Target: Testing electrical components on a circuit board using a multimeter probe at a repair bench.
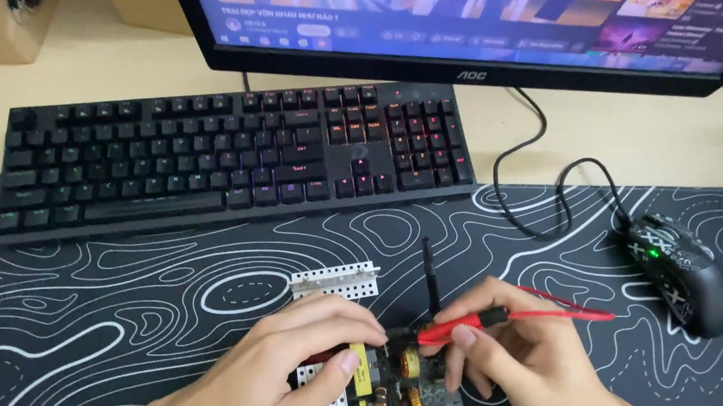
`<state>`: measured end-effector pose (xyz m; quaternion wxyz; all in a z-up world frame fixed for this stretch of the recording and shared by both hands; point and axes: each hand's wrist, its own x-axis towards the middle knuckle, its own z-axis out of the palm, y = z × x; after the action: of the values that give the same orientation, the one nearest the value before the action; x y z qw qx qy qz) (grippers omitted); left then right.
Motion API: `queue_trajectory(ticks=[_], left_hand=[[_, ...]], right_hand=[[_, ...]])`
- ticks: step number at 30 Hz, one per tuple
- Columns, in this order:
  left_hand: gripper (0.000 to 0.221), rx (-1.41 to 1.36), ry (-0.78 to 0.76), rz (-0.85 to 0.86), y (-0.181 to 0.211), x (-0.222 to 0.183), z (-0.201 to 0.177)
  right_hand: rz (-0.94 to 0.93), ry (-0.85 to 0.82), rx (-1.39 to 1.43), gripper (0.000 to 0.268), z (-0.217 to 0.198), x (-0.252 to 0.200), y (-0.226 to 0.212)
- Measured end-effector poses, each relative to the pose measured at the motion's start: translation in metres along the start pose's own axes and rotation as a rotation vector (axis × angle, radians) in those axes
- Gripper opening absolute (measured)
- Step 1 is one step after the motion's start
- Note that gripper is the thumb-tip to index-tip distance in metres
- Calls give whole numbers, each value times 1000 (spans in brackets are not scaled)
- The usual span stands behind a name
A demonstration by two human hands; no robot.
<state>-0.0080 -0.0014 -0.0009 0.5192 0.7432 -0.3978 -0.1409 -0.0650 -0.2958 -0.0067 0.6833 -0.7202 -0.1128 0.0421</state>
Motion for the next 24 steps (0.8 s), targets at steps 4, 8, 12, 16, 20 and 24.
queue_trajectory(ticks=[4,8,12,16,20,24], left_hand=[[34,20,23,19,-5,-5,2],[32,43,42,11,-10,-5,6],[36,72,97,105,-38,-14,21],[30,46,80,57,-32,-16,19],[28,15,46,67,-16,-4,9],[31,-67,0,-163,-5,-6,11]], right_hand=[[49,13,7,15,3,-10,1],[1,-21,-52,20,3,-5,-2],[-148,-92,-186,26,-3,-6,11],[-99,-123,-130,29,-1,-9,5],[-7,-97,-144,25,-4,-3,-5],[104,-89,-105,20,-2,-6,-5]])
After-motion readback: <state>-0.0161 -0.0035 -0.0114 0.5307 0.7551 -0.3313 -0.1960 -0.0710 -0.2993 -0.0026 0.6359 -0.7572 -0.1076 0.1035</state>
